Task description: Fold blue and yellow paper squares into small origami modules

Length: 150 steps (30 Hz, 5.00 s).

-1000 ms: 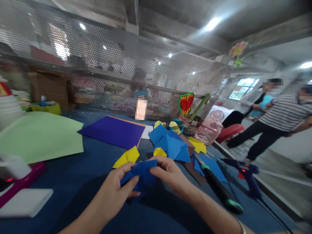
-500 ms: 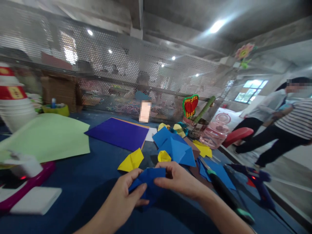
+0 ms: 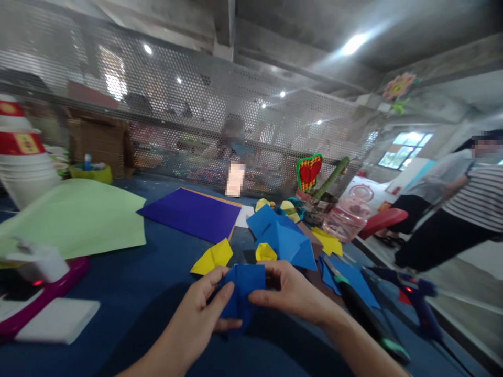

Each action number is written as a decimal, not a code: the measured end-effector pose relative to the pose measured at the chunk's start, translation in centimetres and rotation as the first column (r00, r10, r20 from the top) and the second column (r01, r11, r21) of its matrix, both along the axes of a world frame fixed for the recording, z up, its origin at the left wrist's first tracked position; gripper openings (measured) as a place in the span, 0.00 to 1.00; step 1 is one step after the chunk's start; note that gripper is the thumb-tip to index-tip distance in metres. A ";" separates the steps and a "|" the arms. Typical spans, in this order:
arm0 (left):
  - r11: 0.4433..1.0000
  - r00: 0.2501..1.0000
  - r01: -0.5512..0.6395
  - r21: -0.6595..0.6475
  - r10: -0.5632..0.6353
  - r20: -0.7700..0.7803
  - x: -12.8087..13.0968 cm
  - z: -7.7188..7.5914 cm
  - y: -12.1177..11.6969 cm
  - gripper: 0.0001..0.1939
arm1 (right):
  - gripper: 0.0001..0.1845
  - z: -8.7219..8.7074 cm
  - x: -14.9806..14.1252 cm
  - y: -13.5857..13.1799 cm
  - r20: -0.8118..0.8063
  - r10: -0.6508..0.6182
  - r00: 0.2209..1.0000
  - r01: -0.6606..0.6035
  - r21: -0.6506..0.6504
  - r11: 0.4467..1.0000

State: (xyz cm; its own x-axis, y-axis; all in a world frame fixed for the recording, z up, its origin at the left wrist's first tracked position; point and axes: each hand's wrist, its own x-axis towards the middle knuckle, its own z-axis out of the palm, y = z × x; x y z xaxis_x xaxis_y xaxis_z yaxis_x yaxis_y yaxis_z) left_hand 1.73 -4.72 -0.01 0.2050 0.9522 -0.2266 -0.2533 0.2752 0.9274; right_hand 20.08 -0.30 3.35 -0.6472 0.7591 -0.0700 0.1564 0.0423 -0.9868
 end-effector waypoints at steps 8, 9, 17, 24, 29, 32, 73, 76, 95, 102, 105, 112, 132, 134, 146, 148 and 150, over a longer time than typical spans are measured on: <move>0.998 0.999 0.047 0.052 -0.046 -0.021 -0.3 0.0 -0.2 0.21 | 0.16 -0.6 0.1 0.4 -0.084 0.019 0.996 -0.020 -0.013 1.000; 0.998 0.999 0.048 0.047 -0.047 -0.022 -0.3 0.1 -0.2 0.21 | 0.15 -0.7 0.1 0.4 -0.089 0.014 0.996 -0.016 -0.020 1.000; 1.000 1.000 0.008 0.024 -0.007 -0.024 -0.2 0.3 -0.2 0.20 | 0.13 -0.4 -0.3 0.1 -0.110 -0.075 0.991 0.072 -0.027 0.997; 0.999 0.998 0.037 0.012 -0.036 -0.051 -0.2 0.9 -0.4 0.20 | 0.16 -0.8 -0.3 0.3 -0.131 -0.065 0.989 0.062 -0.020 0.998; 0.999 0.998 0.043 0.012 -0.043 -0.045 -0.5 0.9 -0.1 0.21 | 0.14 -1.0 -0.5 0.2 -0.142 -0.062 0.988 0.064 0.010 0.998; 1.000 1.000 0.020 -0.006 -0.020 -0.013 -0.6 0.9 0.0 0.23 | 0.14 -1.2 -0.6 0.1 -0.141 -0.100 0.985 0.107 0.039 0.994; 0.960 0.947 0.055 0.274 0.037 -0.321 -0.8 0.2 0.1 0.23 | 0.10 -0.9 -0.6 -0.3 -0.233 -0.238 0.943 0.251 0.024 0.968; 0.962 0.972 0.058 0.268 0.006 -0.234 -0.6 0.7 -0.1 0.26 | 0.10 -0.9 -0.7 -0.3 -0.258 -0.257 0.931 0.264 -0.007 0.964; 0.996 0.995 0.019 0.081 -0.011 -0.101 -0.8 0.7 0.2 0.19 | 0.06 -1.0 -0.7 -0.3 -0.194 -0.183 0.964 0.227 0.241 0.944; 0.998 0.995 -0.031 0.056 0.036 -0.094 -0.7 1.3 -0.1 0.19 | 0.09 -0.8 -0.7 -0.5 -0.248 -0.152 0.957 0.193 0.152 0.969; 0.997 0.995 -0.038 0.065 0.044 -0.087 -0.6 1.3 0.0 0.18 | 0.07 -0.9 -0.8 -0.5 -0.289 -0.172 0.942 0.203 0.081 0.976; 0.995 0.993 -0.052 0.080 0.060 -0.105 -0.7 1.2 -0.1 0.15 | 0.09 -1.3 -1.1 -0.5 -0.341 -0.231 0.911 0.186 -0.159 0.970; 0.965 0.962 -0.100 0.244 0.157 -0.225 -1.2 0.0 0.4 0.12 | 0.17 -2.2 -1.6 -0.9 -0.208 -0.321 0.924 0.329 0.005 0.944; 0.967 0.959 -0.099 0.234 0.156 -0.238 -1.1 0.1 0.4 0.12 | 0.16 -2.5 -1.7 -0.9 -0.187 -0.330 0.925 0.340 0.022 0.940; 0.970 0.954 -0.139 0.197 0.185 -0.235 -0.8 -0.1 0.8 0.15 | 0.09 -2.0 -2.1 -1.6 -0.022 -0.459 0.888 0.410 0.491 0.769; 0.973 0.956 -0.133 0.189 0.176 -0.235 -0.8 -0.1 0.9 0.15 | 0.09 -1.8 -2.1 -2.0 -0.031 -0.452 0.892 0.386 0.572 0.723; 0.977 0.958 -0.122 0.178 0.163 -0.236 -0.8 -0.2 1.0 0.16 | 0.09 -1.8 -2.2 -2.2 -0.043 -0.433 0.901 0.349 0.666 0.660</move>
State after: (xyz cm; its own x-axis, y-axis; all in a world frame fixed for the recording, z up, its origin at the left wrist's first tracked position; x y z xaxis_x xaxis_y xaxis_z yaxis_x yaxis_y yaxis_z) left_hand 0.89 -3.71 -0.17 0.0216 0.9952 -0.0957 -0.0363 0.0965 0.9947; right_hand 17.92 -2.53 1.58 -0.3001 0.8238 0.4809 0.4119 0.5666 -0.7137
